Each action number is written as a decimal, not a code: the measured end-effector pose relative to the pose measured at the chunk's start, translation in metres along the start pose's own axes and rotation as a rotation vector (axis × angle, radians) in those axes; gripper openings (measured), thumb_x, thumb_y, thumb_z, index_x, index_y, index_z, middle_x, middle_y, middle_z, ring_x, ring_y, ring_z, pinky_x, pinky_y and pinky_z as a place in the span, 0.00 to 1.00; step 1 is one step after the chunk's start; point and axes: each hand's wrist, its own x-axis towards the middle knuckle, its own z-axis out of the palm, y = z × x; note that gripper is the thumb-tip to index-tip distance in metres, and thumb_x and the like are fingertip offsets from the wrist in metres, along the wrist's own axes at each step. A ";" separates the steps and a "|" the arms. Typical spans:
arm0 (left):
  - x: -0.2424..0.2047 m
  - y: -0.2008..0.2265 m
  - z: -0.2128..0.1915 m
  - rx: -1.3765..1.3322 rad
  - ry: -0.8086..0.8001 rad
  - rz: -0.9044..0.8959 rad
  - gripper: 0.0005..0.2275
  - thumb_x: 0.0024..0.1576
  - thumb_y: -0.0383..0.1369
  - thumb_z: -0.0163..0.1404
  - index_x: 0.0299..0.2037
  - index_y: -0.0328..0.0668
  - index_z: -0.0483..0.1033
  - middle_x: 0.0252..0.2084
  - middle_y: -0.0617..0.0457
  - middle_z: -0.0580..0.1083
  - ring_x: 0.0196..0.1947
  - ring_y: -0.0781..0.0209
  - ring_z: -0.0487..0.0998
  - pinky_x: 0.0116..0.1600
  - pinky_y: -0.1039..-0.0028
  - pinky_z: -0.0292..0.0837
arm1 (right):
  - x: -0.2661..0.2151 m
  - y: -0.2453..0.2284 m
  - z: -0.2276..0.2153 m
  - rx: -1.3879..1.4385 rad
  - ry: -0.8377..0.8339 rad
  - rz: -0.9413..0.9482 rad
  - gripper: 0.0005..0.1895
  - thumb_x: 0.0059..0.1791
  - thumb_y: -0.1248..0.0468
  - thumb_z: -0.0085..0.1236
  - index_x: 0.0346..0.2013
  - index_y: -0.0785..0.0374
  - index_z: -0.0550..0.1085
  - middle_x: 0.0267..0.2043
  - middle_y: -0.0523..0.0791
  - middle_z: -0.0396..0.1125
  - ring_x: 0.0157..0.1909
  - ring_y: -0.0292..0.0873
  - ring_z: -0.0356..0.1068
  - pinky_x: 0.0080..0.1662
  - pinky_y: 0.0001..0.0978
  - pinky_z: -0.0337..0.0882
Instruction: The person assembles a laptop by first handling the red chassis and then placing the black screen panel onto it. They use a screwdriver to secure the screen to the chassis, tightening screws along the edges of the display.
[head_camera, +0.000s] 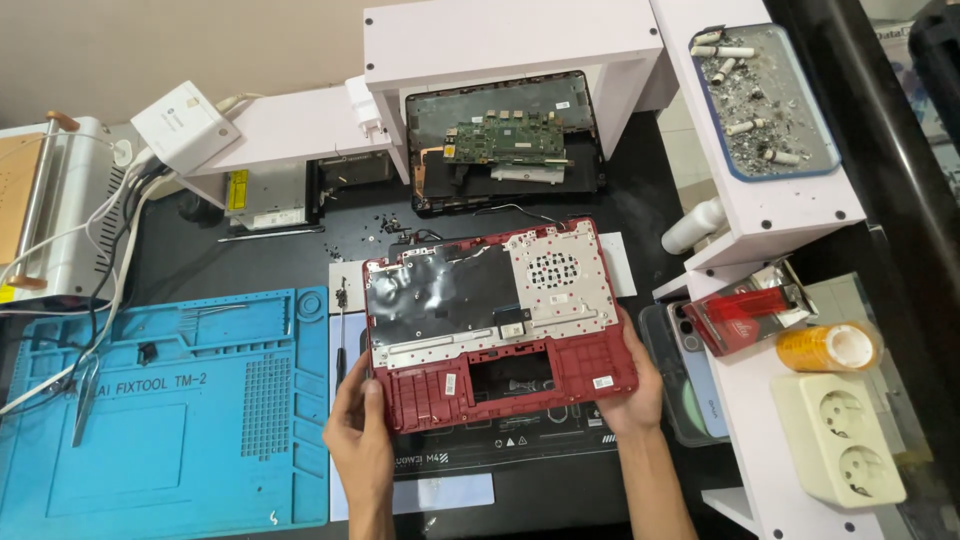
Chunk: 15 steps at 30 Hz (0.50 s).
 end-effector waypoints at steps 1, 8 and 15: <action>-0.001 -0.002 -0.004 0.002 0.007 -0.009 0.17 0.64 0.29 0.46 0.61 0.31 0.74 0.50 0.49 0.79 0.47 0.68 0.77 0.52 0.78 0.72 | 0.000 0.000 -0.007 -0.005 0.002 0.010 0.26 0.56 0.57 0.37 0.66 0.65 0.65 0.63 0.48 0.68 0.62 0.43 0.70 0.63 0.40 0.67; -0.010 -0.005 -0.052 0.008 0.066 -0.132 0.11 0.60 0.26 0.52 0.50 0.28 0.77 0.36 0.50 0.79 0.38 0.67 0.76 0.44 0.77 0.72 | 0.006 0.000 0.008 -0.418 -0.157 -0.034 0.24 0.59 0.62 0.43 0.68 0.70 0.64 0.61 0.52 0.69 0.59 0.42 0.70 0.60 0.36 0.70; -0.041 -0.015 -0.107 0.093 0.305 -0.156 0.11 0.60 0.27 0.55 0.49 0.27 0.78 0.38 0.48 0.77 0.40 0.67 0.75 0.45 0.76 0.72 | 0.026 0.028 0.100 -0.854 -0.333 0.067 0.20 0.55 0.67 0.46 0.63 0.64 0.67 0.50 0.50 0.74 0.49 0.39 0.72 0.51 0.31 0.72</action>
